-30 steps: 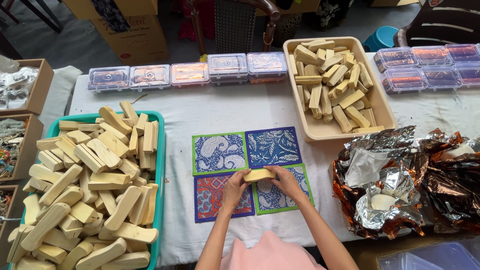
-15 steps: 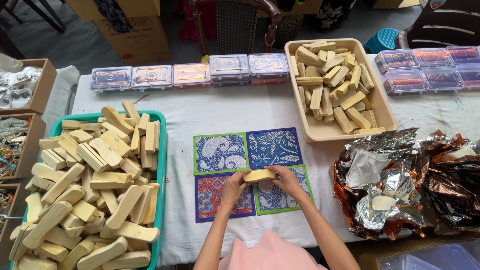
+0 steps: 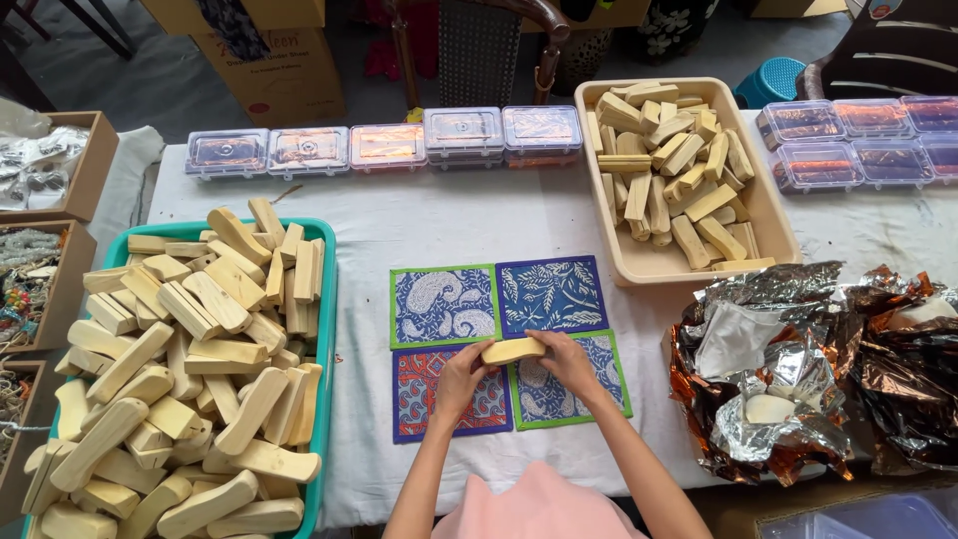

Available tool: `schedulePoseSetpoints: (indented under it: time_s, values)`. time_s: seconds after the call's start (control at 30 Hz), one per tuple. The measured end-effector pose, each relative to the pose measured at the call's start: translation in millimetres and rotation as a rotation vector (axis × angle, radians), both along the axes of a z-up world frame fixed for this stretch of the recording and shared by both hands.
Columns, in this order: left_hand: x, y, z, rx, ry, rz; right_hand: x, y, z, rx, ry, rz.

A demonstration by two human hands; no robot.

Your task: The person wraps wooden items in copper foil and places them into small plastic containers. They wipe the containers with a white cloth and arrange them on the table. The person also wipes a wooden item with a cloth before wrapping it in foil.

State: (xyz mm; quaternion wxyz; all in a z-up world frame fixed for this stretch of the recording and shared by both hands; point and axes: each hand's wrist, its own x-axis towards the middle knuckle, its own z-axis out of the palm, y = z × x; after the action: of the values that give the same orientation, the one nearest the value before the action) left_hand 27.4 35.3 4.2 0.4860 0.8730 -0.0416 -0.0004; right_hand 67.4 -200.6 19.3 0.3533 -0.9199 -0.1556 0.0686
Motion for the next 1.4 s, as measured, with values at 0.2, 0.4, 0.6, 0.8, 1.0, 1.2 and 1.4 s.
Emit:
schedulePoseSetpoints:
  time_s: [0.2,0.4,0.6,0.8,1.0,1.2,1.4]
  values:
    - [-0.5,1.8,-9.4,0.011,-0.043,0.020,-0.5,-1.8,1.8,0.015,0.053,-0.012]
    - [-27.2,18.7,6.0,0.125,-0.096,0.183,-24.2,-45.6,-20.3,-0.024,-0.207,-0.284]
    - [-56.0,47.0,-36.9,0.316,-0.191,0.599,-40.4,-109.4,-67.8,-0.175,-0.211,-0.679]
    - [-60.1,49.2,-38.9,0.168,-0.044,0.822,-40.6,-104.3,-63.7,-0.076,-0.074,-0.748]
    - [-59.2,51.4,-42.8,0.085,-0.038,0.852,-40.4,-97.9,-61.3,-0.176,-0.147,-0.693]
    - [-55.5,43.0,-39.1,0.072,-0.033,0.875,-34.2,-98.0,-61.5,-0.134,-0.138,-0.702]
    - [-54.7,41.3,-42.0,0.111,-0.044,0.884,-26.3,-96.4,-61.4,-0.140,-0.145,-0.720]
